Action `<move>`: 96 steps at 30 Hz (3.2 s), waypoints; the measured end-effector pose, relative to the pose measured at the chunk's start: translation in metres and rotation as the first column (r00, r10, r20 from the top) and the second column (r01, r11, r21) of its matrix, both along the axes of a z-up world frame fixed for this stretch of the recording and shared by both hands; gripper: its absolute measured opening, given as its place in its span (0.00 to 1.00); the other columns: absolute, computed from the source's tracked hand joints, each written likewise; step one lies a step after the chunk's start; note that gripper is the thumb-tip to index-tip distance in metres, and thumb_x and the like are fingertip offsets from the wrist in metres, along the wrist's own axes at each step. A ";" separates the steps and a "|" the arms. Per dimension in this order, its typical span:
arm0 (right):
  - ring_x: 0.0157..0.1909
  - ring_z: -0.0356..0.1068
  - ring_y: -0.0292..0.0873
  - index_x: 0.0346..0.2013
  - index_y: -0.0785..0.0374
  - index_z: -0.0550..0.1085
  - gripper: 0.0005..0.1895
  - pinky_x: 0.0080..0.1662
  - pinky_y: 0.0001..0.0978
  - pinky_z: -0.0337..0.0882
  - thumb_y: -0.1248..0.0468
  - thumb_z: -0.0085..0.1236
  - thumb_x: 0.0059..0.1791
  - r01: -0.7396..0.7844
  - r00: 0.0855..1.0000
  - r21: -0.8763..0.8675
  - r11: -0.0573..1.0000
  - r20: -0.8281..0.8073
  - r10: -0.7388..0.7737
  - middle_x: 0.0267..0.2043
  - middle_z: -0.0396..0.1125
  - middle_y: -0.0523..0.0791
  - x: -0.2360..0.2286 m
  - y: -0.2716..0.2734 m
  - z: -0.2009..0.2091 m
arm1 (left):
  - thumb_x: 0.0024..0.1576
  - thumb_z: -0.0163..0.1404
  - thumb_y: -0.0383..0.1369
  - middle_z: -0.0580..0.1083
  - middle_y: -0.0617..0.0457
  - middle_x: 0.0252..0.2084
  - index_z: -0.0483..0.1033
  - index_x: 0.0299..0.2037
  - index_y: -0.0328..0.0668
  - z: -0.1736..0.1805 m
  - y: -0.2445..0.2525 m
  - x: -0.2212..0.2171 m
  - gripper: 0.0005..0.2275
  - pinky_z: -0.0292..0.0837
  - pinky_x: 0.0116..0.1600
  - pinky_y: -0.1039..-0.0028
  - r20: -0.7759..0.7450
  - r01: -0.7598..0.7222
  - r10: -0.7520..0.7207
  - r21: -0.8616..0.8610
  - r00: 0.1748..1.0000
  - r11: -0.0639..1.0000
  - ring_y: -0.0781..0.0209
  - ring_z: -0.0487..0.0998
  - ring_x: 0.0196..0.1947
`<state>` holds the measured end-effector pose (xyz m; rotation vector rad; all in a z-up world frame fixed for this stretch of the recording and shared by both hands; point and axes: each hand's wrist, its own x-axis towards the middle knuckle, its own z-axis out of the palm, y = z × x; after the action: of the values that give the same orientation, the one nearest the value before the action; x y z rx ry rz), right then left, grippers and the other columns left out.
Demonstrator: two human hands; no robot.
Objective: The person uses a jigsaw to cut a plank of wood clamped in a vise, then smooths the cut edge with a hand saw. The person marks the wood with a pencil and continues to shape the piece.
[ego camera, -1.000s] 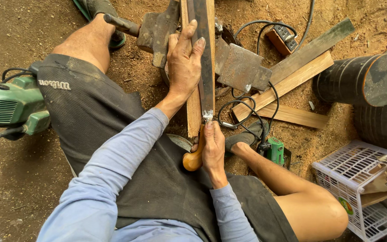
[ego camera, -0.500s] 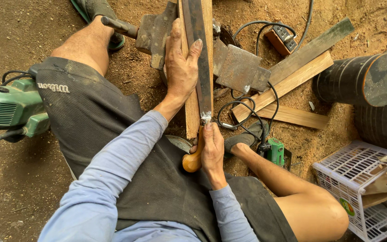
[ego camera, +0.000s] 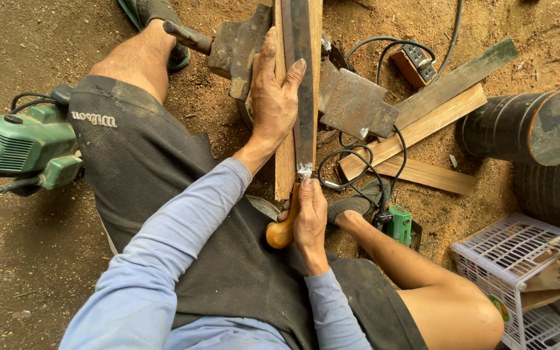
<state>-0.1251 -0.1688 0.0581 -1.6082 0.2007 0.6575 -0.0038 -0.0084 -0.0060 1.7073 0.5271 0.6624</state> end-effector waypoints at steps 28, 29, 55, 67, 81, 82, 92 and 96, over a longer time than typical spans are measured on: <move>0.20 0.67 0.36 0.34 0.61 0.64 0.22 0.24 0.25 0.71 0.45 0.39 0.57 0.028 1.000 -0.002 1.000 -0.010 -0.028 0.24 0.64 0.44 -0.005 0.001 -0.002 | 0.67 0.52 0.35 0.66 0.53 0.48 0.59 0.73 0.52 0.018 0.003 0.000 0.25 0.79 0.56 0.70 -0.053 0.037 -0.042 -0.097 0.998 0.995 0.62 0.73 0.48; 0.20 0.67 0.36 0.34 0.61 0.64 0.22 0.24 0.25 0.71 0.45 0.39 0.57 0.034 0.999 -0.002 0.999 -0.011 -0.034 0.24 0.64 0.44 -0.005 0.002 -0.002 | 0.67 0.52 0.35 0.66 0.53 0.48 0.59 0.74 0.52 0.020 0.003 0.000 0.25 0.79 0.55 0.70 -0.069 0.037 -0.044 -0.088 0.997 0.995 0.63 0.73 0.48; 0.20 0.68 0.36 0.34 0.61 0.65 0.23 0.24 0.25 0.70 0.45 0.39 0.57 0.041 0.999 -0.017 0.999 0.011 -0.041 0.24 0.64 0.44 -0.008 0.003 -0.007 | 0.67 0.53 0.41 0.67 0.51 0.51 0.57 0.74 0.53 0.020 0.005 -0.003 0.27 0.76 0.60 0.66 -0.056 0.051 -0.053 -0.049 0.997 0.998 0.59 0.73 0.53; 0.20 0.67 0.36 0.34 0.61 0.65 0.23 0.24 0.25 0.70 0.45 0.38 0.58 0.049 0.999 -0.005 0.999 0.011 -0.049 0.24 0.64 0.44 -0.008 0.005 -0.004 | 0.66 0.54 0.39 0.67 0.51 0.48 0.60 0.73 0.53 0.024 0.006 -0.002 0.26 0.77 0.58 0.68 -0.079 0.044 -0.049 -0.061 0.996 0.997 0.59 0.73 0.50; 0.20 0.67 0.36 0.34 0.61 0.65 0.22 0.24 0.24 0.70 0.46 0.39 0.58 0.066 0.998 0.021 0.998 0.005 -0.066 0.24 0.64 0.44 -0.009 0.003 -0.008 | 0.65 0.55 0.41 0.65 0.52 0.47 0.57 0.74 0.52 0.021 0.006 -0.002 0.28 0.78 0.55 0.70 -0.111 0.035 -0.040 -0.051 0.993 0.998 0.61 0.73 0.47; 0.20 0.67 0.36 0.34 0.61 0.65 0.22 0.24 0.24 0.69 0.46 0.39 0.58 0.067 0.998 0.027 0.997 0.004 -0.067 0.24 0.64 0.44 -0.008 0.003 -0.008 | 0.65 0.55 0.40 0.65 0.52 0.47 0.57 0.74 0.52 0.020 0.006 -0.002 0.29 0.78 0.55 0.69 -0.108 0.034 -0.038 -0.041 0.993 0.999 0.61 0.73 0.48; 0.27 0.68 0.37 0.40 0.63 0.72 0.24 0.30 0.25 0.69 0.46 0.38 0.60 -0.048 0.993 -0.095 0.994 0.106 0.058 0.29 0.68 0.44 0.002 -0.020 -0.002 | 0.71 0.50 0.46 0.63 0.56 0.44 0.53 0.77 0.59 -0.011 0.006 0.001 0.27 0.75 0.53 0.67 -0.111 0.056 -0.036 0.179 0.993 0.982 0.62 0.67 0.44; 0.27 0.72 0.39 0.39 0.67 0.72 0.19 0.30 0.28 0.74 0.52 0.47 0.57 0.041 0.999 -0.281 0.959 0.011 -0.040 0.30 0.71 0.47 0.077 -0.091 -0.013 | 0.75 0.49 0.47 0.65 0.56 0.46 0.49 0.75 0.64 -0.021 0.015 -0.001 0.24 0.77 0.57 0.66 -0.071 0.085 -0.070 0.245 0.995 0.966 0.65 0.70 0.47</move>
<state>-0.0477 -0.2602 0.0448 -1.8733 0.3349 0.6134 -0.0044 0.0062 -0.0272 1.9792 0.4317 0.6411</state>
